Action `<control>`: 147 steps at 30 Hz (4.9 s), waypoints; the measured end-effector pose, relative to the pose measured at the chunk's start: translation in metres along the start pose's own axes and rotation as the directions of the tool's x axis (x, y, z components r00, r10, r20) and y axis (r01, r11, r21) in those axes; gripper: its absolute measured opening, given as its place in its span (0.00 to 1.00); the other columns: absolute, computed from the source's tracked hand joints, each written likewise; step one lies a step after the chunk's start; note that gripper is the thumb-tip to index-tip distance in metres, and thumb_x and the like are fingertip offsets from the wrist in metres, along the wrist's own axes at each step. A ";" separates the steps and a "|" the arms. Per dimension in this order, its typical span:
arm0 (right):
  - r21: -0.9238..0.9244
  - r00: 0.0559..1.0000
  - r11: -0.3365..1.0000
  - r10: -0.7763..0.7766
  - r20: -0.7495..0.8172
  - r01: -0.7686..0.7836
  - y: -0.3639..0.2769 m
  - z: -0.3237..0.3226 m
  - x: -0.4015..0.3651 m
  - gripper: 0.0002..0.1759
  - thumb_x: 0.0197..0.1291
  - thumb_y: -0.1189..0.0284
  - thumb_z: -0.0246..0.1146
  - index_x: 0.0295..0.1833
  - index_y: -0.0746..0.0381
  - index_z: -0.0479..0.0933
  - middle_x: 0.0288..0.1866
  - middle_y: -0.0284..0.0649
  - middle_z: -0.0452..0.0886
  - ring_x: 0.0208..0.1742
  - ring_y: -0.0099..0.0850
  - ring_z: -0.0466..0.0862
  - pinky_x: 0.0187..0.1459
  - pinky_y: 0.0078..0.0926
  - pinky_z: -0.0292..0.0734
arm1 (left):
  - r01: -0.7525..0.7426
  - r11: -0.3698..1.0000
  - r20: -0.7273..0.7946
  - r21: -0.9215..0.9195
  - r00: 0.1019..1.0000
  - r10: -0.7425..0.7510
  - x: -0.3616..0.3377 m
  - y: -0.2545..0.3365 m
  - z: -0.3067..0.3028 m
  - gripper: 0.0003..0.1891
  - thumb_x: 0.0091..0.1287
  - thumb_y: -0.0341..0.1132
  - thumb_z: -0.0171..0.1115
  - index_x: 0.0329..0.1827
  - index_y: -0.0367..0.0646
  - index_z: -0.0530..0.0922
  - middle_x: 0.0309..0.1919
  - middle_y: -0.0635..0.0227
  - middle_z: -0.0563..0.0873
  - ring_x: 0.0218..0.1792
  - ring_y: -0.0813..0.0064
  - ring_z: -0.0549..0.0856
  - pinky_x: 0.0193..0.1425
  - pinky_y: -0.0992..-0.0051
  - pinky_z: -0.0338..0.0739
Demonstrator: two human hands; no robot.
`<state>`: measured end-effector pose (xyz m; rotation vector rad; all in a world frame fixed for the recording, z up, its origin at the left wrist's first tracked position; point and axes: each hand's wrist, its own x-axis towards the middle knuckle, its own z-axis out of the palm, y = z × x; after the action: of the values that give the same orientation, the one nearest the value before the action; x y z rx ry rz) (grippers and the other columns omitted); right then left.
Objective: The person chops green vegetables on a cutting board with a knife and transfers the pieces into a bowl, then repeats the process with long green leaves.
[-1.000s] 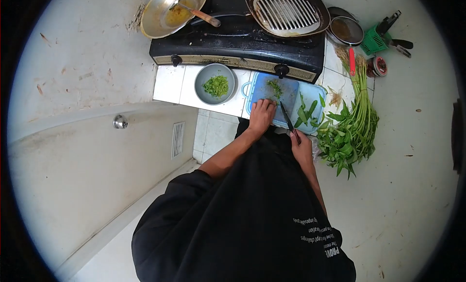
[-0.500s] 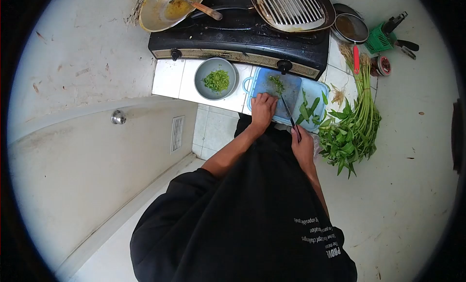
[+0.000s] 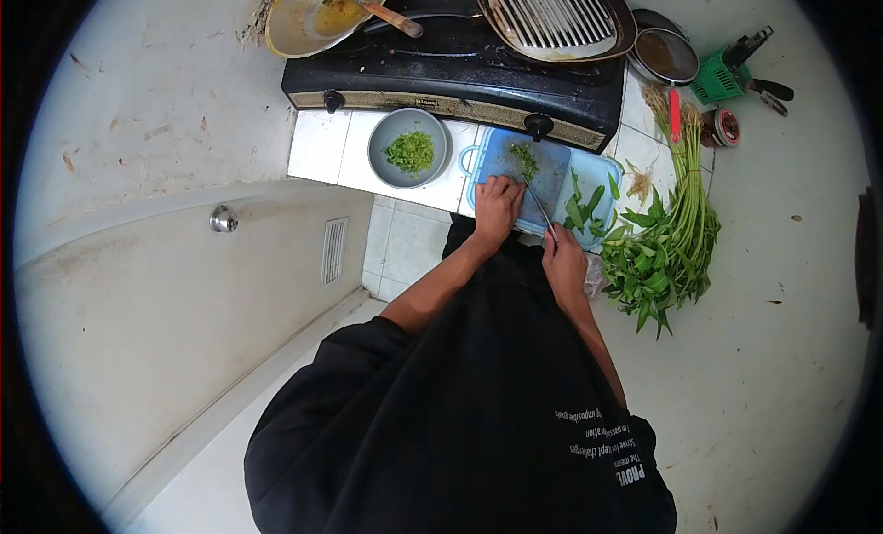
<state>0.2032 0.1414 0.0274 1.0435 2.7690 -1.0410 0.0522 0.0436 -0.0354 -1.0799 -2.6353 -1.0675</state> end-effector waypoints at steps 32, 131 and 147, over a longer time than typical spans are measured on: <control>0.172 0.994 0.980 -0.097 -0.050 0.104 0.013 0.013 0.002 0.14 0.76 0.69 0.59 0.57 0.69 0.80 0.46 0.56 0.85 0.45 0.58 0.85 0.46 0.49 0.79 | 0.064 0.998 -0.045 -0.011 0.997 -0.064 -0.006 0.004 0.006 0.08 0.63 0.30 0.74 0.44 0.47 0.89 0.41 0.69 0.84 0.45 0.62 0.81 0.47 0.61 0.68; 0.139 0.993 0.984 -0.107 -0.044 0.112 0.010 0.025 0.003 0.11 0.75 0.69 0.60 0.53 0.65 0.80 0.45 0.54 0.85 0.46 0.58 0.85 0.46 0.51 0.79 | 0.015 0.999 0.037 -0.033 0.999 -0.014 -0.019 0.012 -0.013 0.11 0.65 0.25 0.68 0.50 0.38 0.87 0.45 0.58 0.83 0.44 0.53 0.81 0.49 0.59 0.78; 0.238 0.995 0.966 -0.089 -0.051 0.098 0.014 0.018 -0.004 0.14 0.74 0.71 0.61 0.56 0.70 0.81 0.45 0.58 0.85 0.45 0.57 0.85 0.48 0.47 0.79 | 0.080 0.987 0.015 -0.137 0.997 -0.079 -0.012 0.006 -0.006 0.07 0.67 0.27 0.70 0.45 0.36 0.88 0.41 0.56 0.86 0.45 0.52 0.85 0.48 0.59 0.82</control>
<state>0.2109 0.1363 0.0062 0.9716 2.8008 -1.4126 0.0636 0.0355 -0.0315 -1.0132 -2.6673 -1.2797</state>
